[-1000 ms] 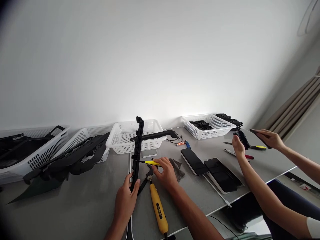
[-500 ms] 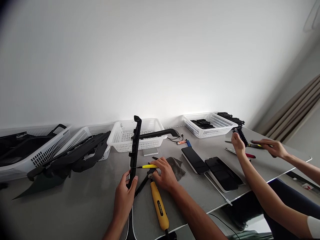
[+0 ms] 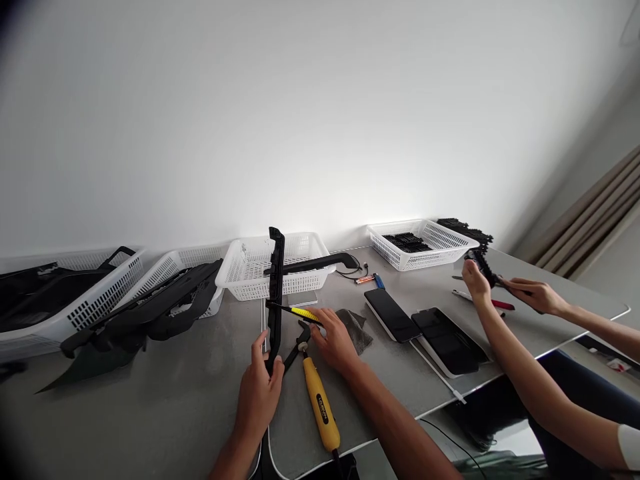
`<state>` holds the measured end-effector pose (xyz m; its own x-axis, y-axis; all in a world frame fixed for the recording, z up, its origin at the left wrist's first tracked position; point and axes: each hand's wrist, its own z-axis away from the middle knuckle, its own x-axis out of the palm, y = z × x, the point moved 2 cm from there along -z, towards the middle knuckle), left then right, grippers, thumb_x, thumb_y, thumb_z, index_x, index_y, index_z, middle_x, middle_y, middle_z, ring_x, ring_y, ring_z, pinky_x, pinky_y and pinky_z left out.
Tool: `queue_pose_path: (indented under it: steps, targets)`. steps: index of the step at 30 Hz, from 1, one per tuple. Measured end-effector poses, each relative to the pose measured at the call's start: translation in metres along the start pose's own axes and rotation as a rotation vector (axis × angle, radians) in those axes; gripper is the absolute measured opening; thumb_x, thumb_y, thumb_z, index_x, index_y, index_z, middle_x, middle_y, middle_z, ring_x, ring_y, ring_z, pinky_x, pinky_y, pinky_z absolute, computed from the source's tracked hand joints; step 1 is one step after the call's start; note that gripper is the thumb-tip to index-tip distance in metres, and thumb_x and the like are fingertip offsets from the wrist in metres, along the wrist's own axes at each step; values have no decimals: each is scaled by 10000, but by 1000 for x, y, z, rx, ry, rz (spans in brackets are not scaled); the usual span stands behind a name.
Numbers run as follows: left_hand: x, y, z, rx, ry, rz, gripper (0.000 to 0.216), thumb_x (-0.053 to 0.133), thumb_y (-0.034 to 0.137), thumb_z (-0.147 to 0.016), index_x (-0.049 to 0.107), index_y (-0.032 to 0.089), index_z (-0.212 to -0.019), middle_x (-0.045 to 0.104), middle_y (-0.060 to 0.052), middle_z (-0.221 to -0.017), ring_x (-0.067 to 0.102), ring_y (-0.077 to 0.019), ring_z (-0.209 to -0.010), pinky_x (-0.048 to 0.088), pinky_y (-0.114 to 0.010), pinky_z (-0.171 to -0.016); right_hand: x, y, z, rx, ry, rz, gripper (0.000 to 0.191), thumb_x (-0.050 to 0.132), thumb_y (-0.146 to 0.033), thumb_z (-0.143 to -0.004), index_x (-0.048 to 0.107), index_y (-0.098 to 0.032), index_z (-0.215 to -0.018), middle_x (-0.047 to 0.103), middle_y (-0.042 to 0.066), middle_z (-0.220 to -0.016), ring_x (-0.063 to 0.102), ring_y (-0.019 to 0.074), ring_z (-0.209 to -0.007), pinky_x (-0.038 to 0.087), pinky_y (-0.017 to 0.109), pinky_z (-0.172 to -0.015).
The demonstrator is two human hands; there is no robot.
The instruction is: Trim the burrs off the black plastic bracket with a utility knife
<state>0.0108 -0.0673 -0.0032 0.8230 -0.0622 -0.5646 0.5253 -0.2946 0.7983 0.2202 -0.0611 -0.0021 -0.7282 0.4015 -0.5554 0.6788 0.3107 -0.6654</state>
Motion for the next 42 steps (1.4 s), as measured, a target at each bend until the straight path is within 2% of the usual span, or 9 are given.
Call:
queue_pose_path:
  steps: [3,6,13,19,23,26,32,37,42]
  targets:
    - [1,1,1,40,2,65,473,382,500,-1040,451,203,-1402,735,-51,-822,698,-240,-572,491,-318,-503,-1,2,0,10,7,-9,368,480,-274,-1034,652,-249,-1358,697,65,-1155,627,234,-1079,505,342,-934]
    - [0,2,0,66,9,88,428,391,523,-1044,464,211,-1328,731,-53,-837,711,-243,-601,503,-319,-515,-1,5,-1,25,30,-10,365,494,-257,-1013,669,-247,-1332,694,63,-1133,619,238,-1070,498,353,-941]
    - [-2,4,0,75,84,115,431,418,545,-1036,452,224,-1321,715,-48,-841,710,-246,-625,487,-308,-502,-6,7,-2,25,65,-7,354,513,-210,-974,694,-232,-1277,690,62,-1059,602,246,-1030,480,376,-954]
    - [-2,3,8,162,47,248,223,423,474,-1044,419,256,-1088,410,112,-580,430,-139,-412,345,-245,-449,-9,2,-1,-40,50,-40,354,515,-192,-955,705,-244,-1249,684,59,-1027,611,231,-992,496,343,-891]
    - [-4,3,12,246,15,350,181,362,441,-1054,395,266,-1020,535,49,-724,454,-130,-511,395,-263,-527,-11,1,0,-60,58,-64,333,505,-199,-949,712,-226,-1209,691,62,-1022,612,221,-946,485,330,-846]
    - [-5,3,11,216,27,397,203,300,433,-1069,397,268,-1003,556,33,-775,447,-132,-548,407,-269,-559,-14,-1,2,-69,63,-81,271,502,-240,-954,725,-210,-1105,700,59,-970,609,211,-878,469,319,-801]
    - [-2,4,4,117,-77,312,300,444,508,-1047,511,238,-1162,655,7,-795,608,-167,-641,469,-279,-617,-15,-1,2,-9,87,-78,328,491,-392,-1027,712,-187,-898,684,48,-830,594,180,-763,425,282,-704]
    - [-7,7,0,120,12,218,368,532,568,-999,624,226,-1098,630,13,-717,617,-187,-622,461,-276,-575,-13,5,1,85,115,-51,404,504,-444,-1023,699,-176,-793,645,14,-698,544,142,-637,374,261,-620]
    - [-9,7,2,85,65,229,368,524,553,-1008,620,215,-1120,649,-2,-742,647,-194,-652,493,-279,-589,-14,8,0,142,135,-45,464,523,-515,-999,680,-170,-731,564,-10,-603,474,123,-565,326,257,-567]
